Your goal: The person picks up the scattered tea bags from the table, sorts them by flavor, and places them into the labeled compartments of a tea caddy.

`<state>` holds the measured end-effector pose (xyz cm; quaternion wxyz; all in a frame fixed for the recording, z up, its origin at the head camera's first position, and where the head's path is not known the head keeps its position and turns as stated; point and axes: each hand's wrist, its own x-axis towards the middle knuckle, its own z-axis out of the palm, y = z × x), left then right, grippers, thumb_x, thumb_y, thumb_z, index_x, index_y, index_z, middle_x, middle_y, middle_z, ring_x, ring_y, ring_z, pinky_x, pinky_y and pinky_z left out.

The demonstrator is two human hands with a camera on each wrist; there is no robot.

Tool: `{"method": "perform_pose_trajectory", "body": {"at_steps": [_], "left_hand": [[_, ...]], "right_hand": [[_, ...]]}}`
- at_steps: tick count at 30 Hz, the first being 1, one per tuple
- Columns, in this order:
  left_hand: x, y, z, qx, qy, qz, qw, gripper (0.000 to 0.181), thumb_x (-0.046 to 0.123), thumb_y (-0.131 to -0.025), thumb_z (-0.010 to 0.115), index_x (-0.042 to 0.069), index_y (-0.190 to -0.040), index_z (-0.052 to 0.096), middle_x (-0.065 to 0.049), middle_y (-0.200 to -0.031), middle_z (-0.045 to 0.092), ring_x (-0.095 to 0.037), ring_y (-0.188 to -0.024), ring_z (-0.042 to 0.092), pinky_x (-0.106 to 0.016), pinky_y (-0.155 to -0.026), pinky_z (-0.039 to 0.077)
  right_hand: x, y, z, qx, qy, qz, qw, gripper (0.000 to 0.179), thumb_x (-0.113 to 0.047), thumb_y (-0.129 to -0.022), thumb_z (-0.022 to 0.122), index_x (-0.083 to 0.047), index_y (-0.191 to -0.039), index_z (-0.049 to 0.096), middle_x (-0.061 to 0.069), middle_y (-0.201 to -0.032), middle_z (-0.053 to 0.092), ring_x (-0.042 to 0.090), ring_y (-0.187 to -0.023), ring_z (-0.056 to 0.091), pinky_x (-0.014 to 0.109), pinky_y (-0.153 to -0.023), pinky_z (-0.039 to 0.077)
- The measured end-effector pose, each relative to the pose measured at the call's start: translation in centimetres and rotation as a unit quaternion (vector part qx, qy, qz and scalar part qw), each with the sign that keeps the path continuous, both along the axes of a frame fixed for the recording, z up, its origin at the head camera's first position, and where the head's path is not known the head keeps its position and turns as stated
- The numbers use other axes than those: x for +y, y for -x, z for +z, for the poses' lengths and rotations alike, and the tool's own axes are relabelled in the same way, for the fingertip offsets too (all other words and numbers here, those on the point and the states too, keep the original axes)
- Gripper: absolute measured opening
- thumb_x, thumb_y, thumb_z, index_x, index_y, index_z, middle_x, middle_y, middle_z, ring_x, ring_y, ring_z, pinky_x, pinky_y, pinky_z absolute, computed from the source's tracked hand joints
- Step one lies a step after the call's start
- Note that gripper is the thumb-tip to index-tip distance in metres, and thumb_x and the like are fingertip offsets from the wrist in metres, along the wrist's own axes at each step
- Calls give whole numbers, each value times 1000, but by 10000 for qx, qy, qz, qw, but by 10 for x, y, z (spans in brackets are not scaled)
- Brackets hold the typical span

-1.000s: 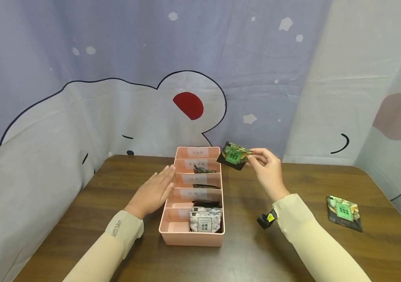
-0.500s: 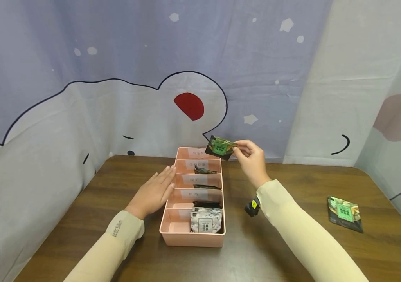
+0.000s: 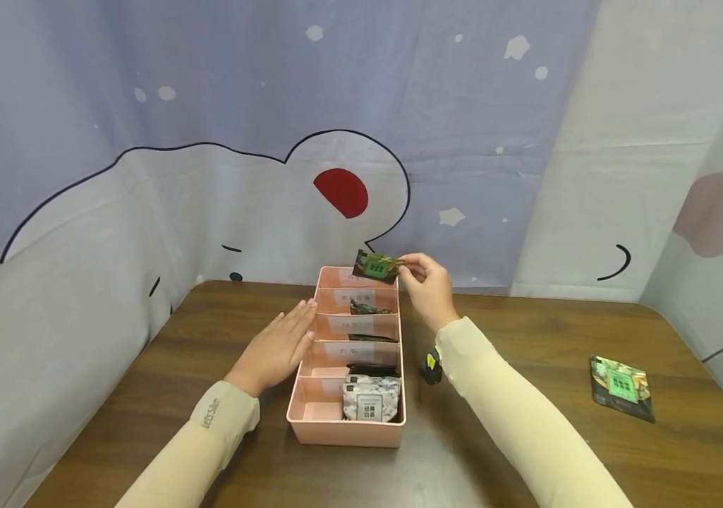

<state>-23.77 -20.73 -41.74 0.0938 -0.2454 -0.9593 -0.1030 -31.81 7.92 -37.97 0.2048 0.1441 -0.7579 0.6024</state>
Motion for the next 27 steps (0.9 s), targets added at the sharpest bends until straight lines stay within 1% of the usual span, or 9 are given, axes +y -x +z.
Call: {"method": "perform_pose_trajectory", "body": {"at_steps": [5, 12, 15, 21, 27], "left_hand": [[0, 0, -1, 30, -8, -1, 10000, 57, 32, -110, 37, 0, -157, 33, -11, -164, 29, -28, -152, 25, -51, -123, 23], [0, 0, -1, 17, -13, 20, 10000, 56, 31, -110, 38, 0, -157, 34, -11, -164, 29, -28, -153, 25, -51, -123, 23], [0, 0, -1, 23, -43, 24, 10000, 56, 30, -110, 39, 0, -156, 34, -11, -164, 29, -28, -152, 25, -51, -123, 24], [1, -1, 0, 42, -100, 11, 9999, 55, 28, -109, 41, -1, -156, 35, -12, -164, 30, -29, -152, 26, -52, -122, 24], [1, -1, 0, 22, -125, 5, 9999, 55, 27, -109, 42, -2, -156, 35, -12, -164, 30, -29, -152, 25, -52, -122, 24]], "right_hand": [[-5, 1, -5, -63, -301, -160, 9994, 12, -2, -97, 64, 2, -105, 73, 18, -105, 74, 29, -102, 72, 36, -91, 59], [-5, 3, -15, -213, -717, -195, 9970, 12, -2, -97, 66, 1, -105, 73, 16, -103, 74, 29, -97, 72, 40, -87, 60], [-4, 4, -18, -212, -857, -207, 9959, 13, -1, -96, 66, 1, -105, 74, 16, -103, 74, 30, -97, 72, 41, -86, 60], [0, 5, -21, -188, -880, -131, 9959, 12, 1, -94, 66, 4, -103, 73, 18, -103, 75, 31, -96, 72, 41, -88, 59], [4, 2, -19, -252, -915, -78, 9955, 15, 0, -93, 66, 5, -105, 73, 17, -104, 75, 32, -99, 70, 43, -91, 57]]}}
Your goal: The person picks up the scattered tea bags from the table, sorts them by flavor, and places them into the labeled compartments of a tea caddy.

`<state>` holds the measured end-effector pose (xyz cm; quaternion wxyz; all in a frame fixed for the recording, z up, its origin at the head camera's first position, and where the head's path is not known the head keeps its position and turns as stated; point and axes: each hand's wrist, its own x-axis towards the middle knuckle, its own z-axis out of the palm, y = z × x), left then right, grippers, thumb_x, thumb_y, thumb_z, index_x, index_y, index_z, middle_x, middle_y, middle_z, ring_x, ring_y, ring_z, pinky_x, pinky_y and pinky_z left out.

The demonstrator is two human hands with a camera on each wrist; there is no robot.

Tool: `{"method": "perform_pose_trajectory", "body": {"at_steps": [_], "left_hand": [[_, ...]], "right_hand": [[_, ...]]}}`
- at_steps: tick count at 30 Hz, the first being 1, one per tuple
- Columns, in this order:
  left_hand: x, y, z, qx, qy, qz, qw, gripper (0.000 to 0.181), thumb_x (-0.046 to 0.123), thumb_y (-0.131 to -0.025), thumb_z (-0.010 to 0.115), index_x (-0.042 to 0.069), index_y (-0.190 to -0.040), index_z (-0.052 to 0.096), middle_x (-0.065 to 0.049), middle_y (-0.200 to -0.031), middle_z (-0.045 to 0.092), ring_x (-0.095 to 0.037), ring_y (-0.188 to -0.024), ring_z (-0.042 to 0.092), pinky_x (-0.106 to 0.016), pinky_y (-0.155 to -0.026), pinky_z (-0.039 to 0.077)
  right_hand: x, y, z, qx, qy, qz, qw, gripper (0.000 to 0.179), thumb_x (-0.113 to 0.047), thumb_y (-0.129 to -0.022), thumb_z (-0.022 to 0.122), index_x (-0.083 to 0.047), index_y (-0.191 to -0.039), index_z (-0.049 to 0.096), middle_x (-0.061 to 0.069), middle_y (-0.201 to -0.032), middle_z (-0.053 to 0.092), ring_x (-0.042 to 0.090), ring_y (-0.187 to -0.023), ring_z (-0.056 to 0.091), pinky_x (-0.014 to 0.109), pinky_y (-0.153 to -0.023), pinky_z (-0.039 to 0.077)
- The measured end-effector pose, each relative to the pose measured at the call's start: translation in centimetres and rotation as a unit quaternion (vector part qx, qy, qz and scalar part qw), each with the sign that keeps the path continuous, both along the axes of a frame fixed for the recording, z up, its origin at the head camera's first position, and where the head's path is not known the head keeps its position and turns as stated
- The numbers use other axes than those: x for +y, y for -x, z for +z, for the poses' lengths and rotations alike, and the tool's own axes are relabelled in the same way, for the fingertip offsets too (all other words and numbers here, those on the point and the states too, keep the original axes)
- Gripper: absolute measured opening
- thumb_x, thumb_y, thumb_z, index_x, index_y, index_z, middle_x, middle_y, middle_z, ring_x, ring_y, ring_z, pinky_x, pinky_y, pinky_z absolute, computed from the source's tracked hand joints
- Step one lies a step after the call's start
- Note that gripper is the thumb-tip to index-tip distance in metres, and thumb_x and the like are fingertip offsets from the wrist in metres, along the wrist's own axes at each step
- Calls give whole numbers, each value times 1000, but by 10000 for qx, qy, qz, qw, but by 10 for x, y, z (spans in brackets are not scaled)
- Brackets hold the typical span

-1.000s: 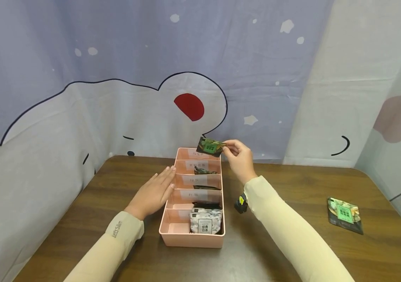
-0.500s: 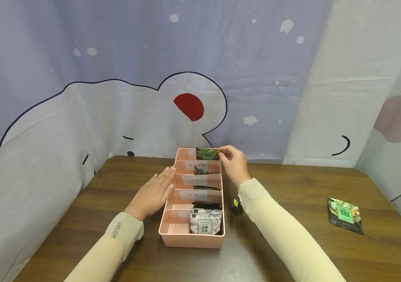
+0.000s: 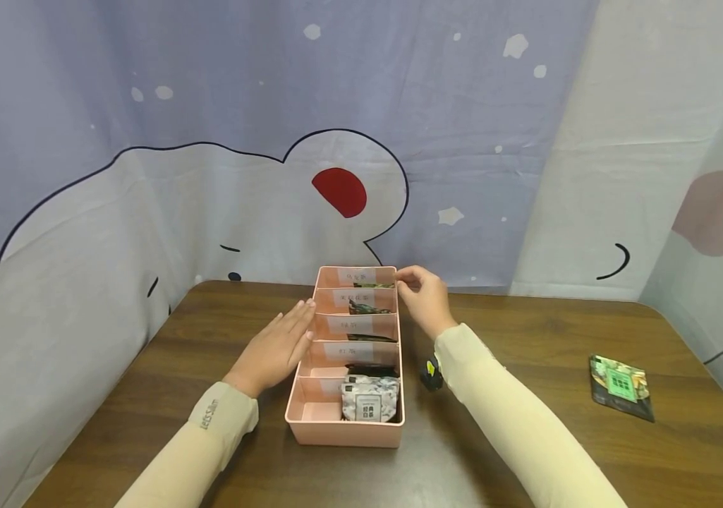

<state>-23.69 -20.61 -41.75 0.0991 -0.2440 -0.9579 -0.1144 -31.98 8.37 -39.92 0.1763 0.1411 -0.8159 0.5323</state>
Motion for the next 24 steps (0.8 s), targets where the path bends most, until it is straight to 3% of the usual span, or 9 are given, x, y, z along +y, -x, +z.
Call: {"method": "perform_pose_trajectory", "body": {"at_steps": [6, 13, 24], "left_hand": [[-1, 1, 0, 22, -5, -21, 10000, 56, 29, -110, 39, -1, -156, 34, -12, -164, 30, -29, -152, 26, -52, -122, 25], [-2, 1, -2, 52, 7, -33, 10000, 56, 30, -110, 38, -1, -156, 34, -12, -164, 30, -29, -152, 26, -52, -122, 25], [-2, 2, -4, 19, -8, -11, 10000, 56, 29, -110, 40, 0, -157, 32, -11, -164, 29, -29, -152, 25, -52, -122, 24]], "right_hand": [[3, -5, 3, -58, -122, 109, 9999, 18, -3, -93, 67, 4, -108, 72, 15, -105, 74, 30, -100, 69, 43, -91, 56], [9, -24, 16, 27, -479, 148, 9987, 20, -5, -92, 64, -1, -110, 73, 13, -108, 72, 27, -101, 67, 43, -90, 56], [34, -54, 36, 1198, -940, -138, 9882, 16, 3, -89, 65, -2, -101, 75, 10, -98, 69, 24, -87, 68, 43, -78, 59]]}}
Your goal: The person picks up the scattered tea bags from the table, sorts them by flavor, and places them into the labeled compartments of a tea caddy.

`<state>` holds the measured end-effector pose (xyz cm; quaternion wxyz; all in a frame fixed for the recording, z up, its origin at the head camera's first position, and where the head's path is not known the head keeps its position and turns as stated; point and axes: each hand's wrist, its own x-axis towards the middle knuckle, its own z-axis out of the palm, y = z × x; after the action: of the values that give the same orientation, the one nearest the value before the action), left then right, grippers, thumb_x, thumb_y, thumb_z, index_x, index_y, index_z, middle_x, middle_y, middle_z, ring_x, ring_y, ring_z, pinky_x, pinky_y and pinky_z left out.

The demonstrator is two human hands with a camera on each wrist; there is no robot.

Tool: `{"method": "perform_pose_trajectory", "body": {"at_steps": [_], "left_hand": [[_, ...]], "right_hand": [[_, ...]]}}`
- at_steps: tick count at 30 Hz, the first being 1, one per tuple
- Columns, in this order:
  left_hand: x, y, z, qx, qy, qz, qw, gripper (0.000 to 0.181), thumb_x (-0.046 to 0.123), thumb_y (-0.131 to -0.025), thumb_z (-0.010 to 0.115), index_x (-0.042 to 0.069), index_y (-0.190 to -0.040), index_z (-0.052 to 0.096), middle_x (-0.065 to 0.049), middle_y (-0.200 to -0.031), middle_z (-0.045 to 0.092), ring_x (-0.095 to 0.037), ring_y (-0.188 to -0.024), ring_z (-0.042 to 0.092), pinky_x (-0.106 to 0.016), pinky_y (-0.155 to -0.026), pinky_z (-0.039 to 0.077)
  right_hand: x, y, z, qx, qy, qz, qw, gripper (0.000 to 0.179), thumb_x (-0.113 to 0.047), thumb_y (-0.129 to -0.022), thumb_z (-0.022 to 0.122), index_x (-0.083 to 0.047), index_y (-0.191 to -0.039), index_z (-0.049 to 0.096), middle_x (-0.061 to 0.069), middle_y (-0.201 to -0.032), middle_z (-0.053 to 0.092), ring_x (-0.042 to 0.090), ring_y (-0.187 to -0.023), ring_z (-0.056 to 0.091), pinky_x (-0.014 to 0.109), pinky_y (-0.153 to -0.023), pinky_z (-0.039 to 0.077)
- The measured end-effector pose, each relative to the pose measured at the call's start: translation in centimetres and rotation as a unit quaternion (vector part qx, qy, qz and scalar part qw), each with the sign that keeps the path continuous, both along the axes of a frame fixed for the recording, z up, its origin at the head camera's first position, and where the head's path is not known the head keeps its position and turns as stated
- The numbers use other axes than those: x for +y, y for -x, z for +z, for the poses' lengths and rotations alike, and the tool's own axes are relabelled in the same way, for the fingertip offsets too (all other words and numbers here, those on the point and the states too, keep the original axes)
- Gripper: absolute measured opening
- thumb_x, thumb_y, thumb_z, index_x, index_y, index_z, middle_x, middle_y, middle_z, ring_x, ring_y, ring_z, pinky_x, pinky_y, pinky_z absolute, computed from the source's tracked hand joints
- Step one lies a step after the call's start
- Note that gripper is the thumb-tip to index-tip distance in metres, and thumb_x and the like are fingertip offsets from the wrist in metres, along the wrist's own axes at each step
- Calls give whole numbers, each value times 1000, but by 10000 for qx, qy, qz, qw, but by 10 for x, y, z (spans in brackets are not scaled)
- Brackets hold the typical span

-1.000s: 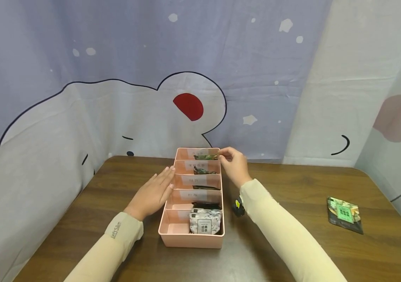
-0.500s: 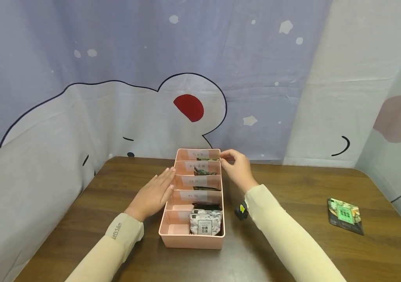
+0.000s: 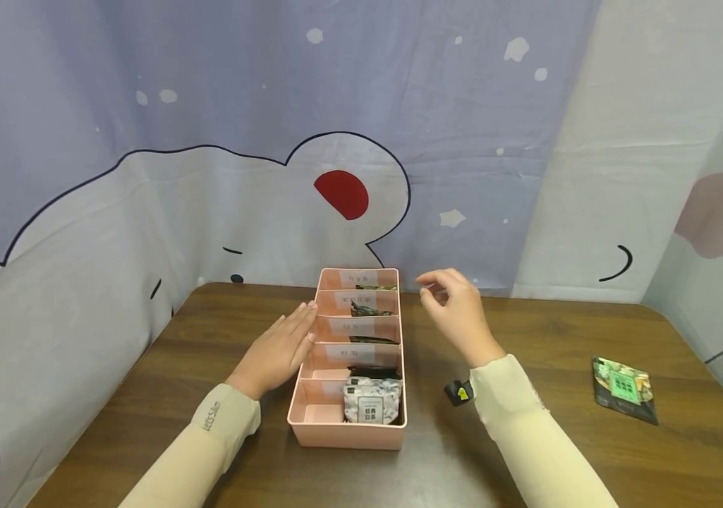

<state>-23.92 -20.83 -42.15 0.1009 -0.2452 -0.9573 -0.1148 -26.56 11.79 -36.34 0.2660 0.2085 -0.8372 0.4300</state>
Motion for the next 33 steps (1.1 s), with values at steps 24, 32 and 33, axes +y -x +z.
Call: {"method": "perform_pose_trajectory", "body": {"at_steps": [24, 32, 33], "left_hand": [[3, -4, 3, 16, 229, 19, 9997, 56, 31, -109, 39, 0, -156, 35, -11, -164, 31, -29, -152, 26, -52, -122, 25], [2, -2, 3, 22, 315, -6, 9995, 57, 33, -110, 35, 1, -157, 34, -11, -164, 29, -29, -152, 25, -52, -122, 24], [2, -1, 3, 21, 332, -7, 9994, 57, 33, -110, 35, 1, -157, 34, -11, -164, 29, -29, -152, 25, -52, -122, 24]], "right_hand": [[109, -53, 4, -1243, -1077, -1186, 9792, 17, -10, -95, 63, 0, -104, 73, 22, -106, 67, 39, -95, 67, 52, -82, 52], [154, -57, 1, -2120, -1307, -1626, 9548, 37, -23, -101, 59, 7, -122, 64, 32, -119, 64, 49, -106, 61, 61, -83, 50], [159, -57, 0, -2232, -1337, -1665, 9511, 40, -25, -102, 58, 8, -124, 62, 33, -121, 63, 50, -107, 60, 62, -84, 50]]}}
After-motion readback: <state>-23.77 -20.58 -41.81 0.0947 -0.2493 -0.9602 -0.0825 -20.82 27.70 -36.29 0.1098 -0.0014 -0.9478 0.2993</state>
